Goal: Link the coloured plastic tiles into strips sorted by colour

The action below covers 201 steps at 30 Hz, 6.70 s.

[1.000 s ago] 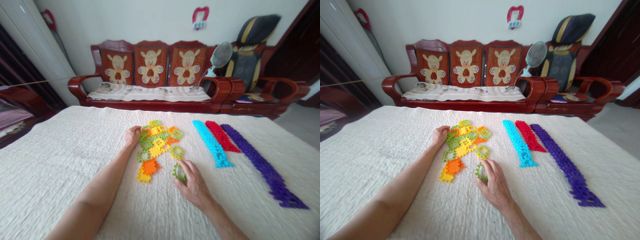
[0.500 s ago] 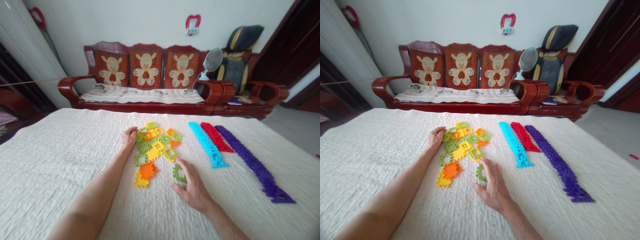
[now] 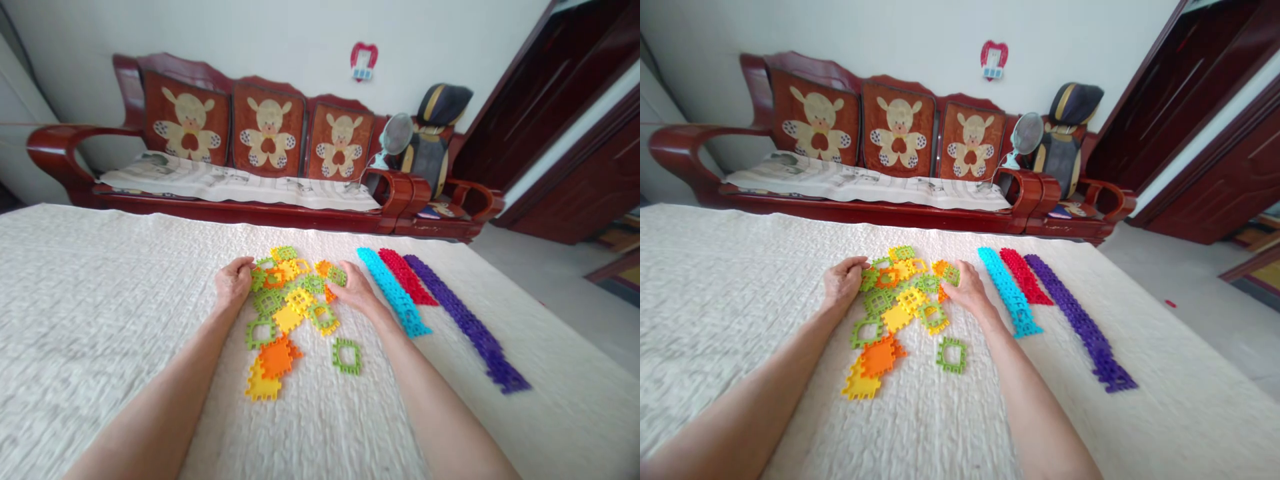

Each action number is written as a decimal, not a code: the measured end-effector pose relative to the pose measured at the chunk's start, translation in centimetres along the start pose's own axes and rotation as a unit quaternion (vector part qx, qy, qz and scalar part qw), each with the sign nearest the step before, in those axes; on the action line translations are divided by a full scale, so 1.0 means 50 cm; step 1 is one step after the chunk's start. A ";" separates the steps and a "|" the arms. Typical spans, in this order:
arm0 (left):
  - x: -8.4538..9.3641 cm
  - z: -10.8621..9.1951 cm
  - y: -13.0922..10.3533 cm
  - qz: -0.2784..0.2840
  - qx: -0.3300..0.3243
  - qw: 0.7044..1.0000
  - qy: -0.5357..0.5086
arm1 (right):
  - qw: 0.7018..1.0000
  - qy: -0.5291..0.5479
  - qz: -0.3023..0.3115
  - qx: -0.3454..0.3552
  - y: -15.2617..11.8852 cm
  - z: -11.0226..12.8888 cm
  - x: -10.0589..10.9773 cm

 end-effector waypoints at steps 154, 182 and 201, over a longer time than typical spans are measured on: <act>0.014 -0.027 0.000 0.022 0.015 0.994 -0.108 | 0.991 0.014 -0.111 0.067 0.019 -0.065 -0.016; 0.016 -0.025 0.003 -0.042 0.105 0.967 -0.227 | 0.932 0.014 0.130 0.339 -0.098 0.224 -0.019; 0.019 -0.028 0.006 -0.059 0.121 0.958 -0.252 | 0.977 0.039 -0.030 0.210 -0.012 0.090 0.029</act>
Point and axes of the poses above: each hand's wrist, its own y-axis towards the middle knuckle, its own x-axis out of the back of the hand, z = x × y, the point moved 3 cm from there along y, towards the middle knuckle, and after that the axes turned 1 degree about -z, right-handed, at the moved point
